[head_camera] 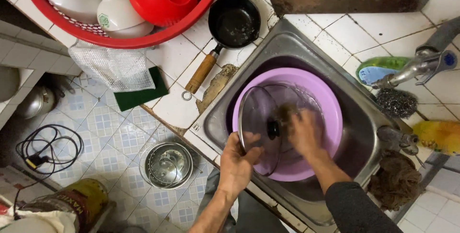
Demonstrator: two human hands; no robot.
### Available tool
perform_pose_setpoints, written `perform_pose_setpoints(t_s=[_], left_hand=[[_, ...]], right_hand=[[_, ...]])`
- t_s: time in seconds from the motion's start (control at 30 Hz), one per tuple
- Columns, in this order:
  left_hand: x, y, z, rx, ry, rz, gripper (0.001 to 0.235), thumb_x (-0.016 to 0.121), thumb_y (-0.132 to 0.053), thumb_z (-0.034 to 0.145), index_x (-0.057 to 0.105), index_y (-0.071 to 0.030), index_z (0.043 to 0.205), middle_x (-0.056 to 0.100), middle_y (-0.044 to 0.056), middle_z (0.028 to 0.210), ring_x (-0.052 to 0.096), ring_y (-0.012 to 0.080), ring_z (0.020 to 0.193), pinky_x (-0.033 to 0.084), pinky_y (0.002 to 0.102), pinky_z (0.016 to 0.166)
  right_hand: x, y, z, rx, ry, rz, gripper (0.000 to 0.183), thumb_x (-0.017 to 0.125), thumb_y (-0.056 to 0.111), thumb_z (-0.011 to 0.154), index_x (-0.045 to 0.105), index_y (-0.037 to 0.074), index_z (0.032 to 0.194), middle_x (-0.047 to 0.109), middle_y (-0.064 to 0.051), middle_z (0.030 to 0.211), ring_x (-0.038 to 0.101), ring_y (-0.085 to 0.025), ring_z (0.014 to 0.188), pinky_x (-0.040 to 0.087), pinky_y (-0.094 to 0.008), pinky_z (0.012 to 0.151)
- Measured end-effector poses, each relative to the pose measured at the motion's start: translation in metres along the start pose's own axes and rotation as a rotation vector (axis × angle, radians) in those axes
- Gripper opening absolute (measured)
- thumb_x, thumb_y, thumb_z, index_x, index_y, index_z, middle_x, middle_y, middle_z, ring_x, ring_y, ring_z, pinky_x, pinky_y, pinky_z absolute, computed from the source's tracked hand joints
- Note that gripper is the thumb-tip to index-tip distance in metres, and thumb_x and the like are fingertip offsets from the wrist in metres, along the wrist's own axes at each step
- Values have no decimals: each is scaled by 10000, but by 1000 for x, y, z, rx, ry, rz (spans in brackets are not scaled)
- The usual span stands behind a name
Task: The person is scrubbing a small black frying pan with a sponge and rinsing it under a faucet in a kitchen sink.
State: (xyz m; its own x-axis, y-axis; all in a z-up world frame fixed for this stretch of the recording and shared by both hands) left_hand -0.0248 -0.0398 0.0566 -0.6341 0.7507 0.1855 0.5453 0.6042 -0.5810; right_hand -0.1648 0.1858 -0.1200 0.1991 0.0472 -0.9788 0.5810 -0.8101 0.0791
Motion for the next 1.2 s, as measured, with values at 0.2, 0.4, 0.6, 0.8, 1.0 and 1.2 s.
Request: perform_pose_setpoints(t_s=[0.2,0.4,0.6,0.8,1.0,1.2], left_hand=[[-7,-3,13,-56,83,-18,471,653,92,856,565,-125,1264,769,115,1246,762,245,975,663,385,784],[0,-19,14,135,119,198,251,723,23,761,648,-25,996,768,136,742,697,185,637,511,269,557],[-2,-14,8,97,168,91,344,740,50,781,616,54,1102,780,250,1102,665,206,693,538,295,585],[-11,4,19,-30,148,28,301,711,25,838,546,-74,1070,760,131,1284,694,196,684,595,320,630],[-11,4,22,-29,157,5,276,681,-6,844,520,-79,1056,737,153,1338,731,209,775,582,316,622],[-14,-17,14,-42,32,351,663,377,-702,824,669,-128,980,677,32,896,631,167,892,521,335,811]], right_hand=[[-90,35,17,771,10,1060,311,706,92,882,711,149,1188,718,-56,1125,653,-201,1022,508,-295,902],[-156,132,-3,-32,-315,953,324,797,156,848,789,169,1171,712,-72,1003,682,-270,1020,537,-355,945],[-112,89,64,623,134,884,587,647,597,917,634,244,1386,602,-142,1428,518,-311,1371,397,-430,1172],[-100,78,2,1045,273,1119,567,518,378,965,499,186,1499,536,-25,1528,506,-197,1398,373,-344,1159],[-68,129,-112,928,128,832,630,458,573,919,574,213,1423,750,-79,1170,713,-259,1025,563,-408,897],[-106,183,-90,40,-497,825,299,577,69,980,640,-34,1254,525,-269,1451,550,-403,1347,493,-425,1147]])
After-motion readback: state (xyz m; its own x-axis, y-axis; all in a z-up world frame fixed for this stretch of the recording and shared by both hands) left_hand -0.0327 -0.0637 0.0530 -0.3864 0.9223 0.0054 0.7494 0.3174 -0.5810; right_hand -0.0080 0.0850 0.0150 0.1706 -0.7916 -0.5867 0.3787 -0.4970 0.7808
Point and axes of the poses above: each hand's wrist, its own z-axis towards the middle knuckle, its own x-axis out of the palm, y = z × x, the point moved 3 cm from there along z, towards the middle knuckle
